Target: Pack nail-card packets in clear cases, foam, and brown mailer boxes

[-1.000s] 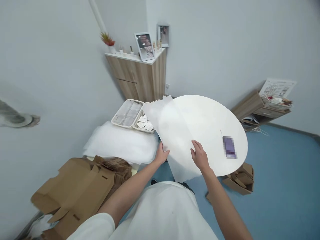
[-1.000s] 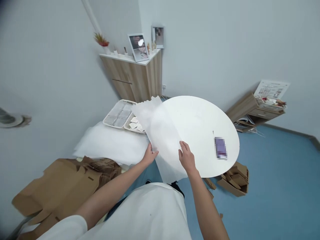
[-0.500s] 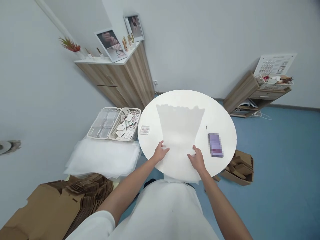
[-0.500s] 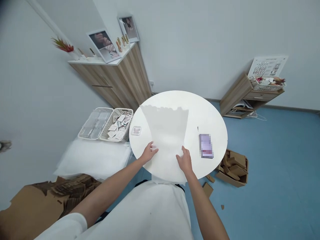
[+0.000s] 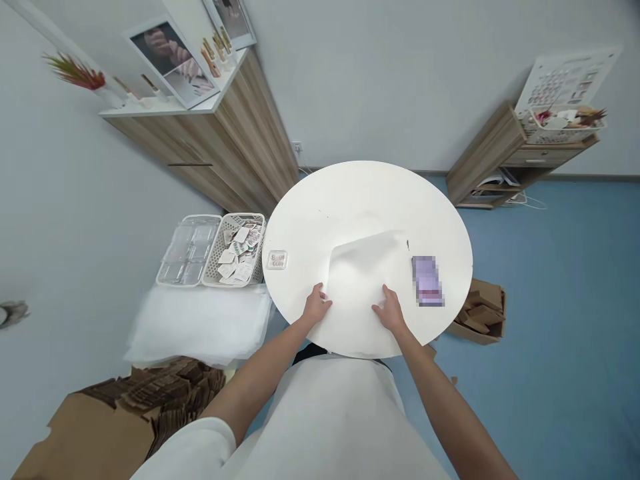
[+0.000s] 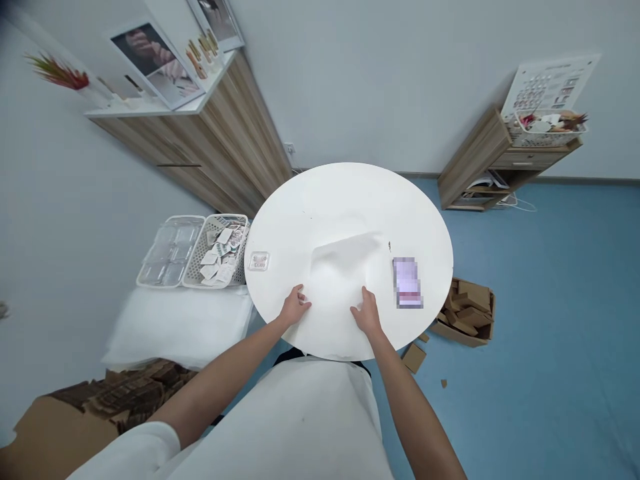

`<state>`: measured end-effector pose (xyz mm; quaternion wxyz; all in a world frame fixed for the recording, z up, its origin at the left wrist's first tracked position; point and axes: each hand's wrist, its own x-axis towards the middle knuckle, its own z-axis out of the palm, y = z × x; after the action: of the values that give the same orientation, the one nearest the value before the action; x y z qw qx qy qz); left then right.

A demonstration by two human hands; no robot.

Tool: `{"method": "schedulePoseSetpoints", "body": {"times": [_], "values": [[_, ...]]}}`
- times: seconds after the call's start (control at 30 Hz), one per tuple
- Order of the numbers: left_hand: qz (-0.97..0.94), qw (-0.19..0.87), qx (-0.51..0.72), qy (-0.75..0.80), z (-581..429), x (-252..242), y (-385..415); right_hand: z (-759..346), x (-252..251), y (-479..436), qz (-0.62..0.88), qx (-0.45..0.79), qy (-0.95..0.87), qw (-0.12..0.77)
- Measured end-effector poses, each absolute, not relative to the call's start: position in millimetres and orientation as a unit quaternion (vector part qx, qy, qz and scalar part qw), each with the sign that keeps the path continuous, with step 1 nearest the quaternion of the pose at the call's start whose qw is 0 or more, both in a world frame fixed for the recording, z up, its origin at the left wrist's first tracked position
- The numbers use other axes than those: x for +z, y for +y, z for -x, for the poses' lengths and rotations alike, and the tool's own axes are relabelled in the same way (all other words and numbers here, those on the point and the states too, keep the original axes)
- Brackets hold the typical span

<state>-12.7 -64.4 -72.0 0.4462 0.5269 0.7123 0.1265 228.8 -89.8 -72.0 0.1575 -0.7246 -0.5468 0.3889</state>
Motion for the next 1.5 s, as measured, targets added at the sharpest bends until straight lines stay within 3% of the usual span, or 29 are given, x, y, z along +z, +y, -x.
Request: {"method": "schedulePoseSetpoints", "body": {"times": [0.2, 0.33, 0.5, 0.93, 1.5], "values": [[-0.570, 0.429, 0.110, 0.692, 18, -72, -55, -210, -55, -101, 0.747, 0.291, -0.593, 0.079], [-0.664, 0.314, 0.092, 0.672, 20, -68, -62, -194, -52, -122, 0.698, 0.256, -0.669, 0.013], [-0.814, 0.256, 0.009, 0.521, 27, -61, -83, -185, -59, -138, 0.671, 0.255, -0.695, -0.046], [-0.812, 0.199, -0.062, 0.545, 25, -63, -88, -189, -57, -109, 0.646, 0.231, -0.727, -0.038], [-0.789, 0.256, -0.043, 0.557, 25, -66, -78, -191, -59, -115, 0.643, 0.238, -0.726, -0.063]]}}
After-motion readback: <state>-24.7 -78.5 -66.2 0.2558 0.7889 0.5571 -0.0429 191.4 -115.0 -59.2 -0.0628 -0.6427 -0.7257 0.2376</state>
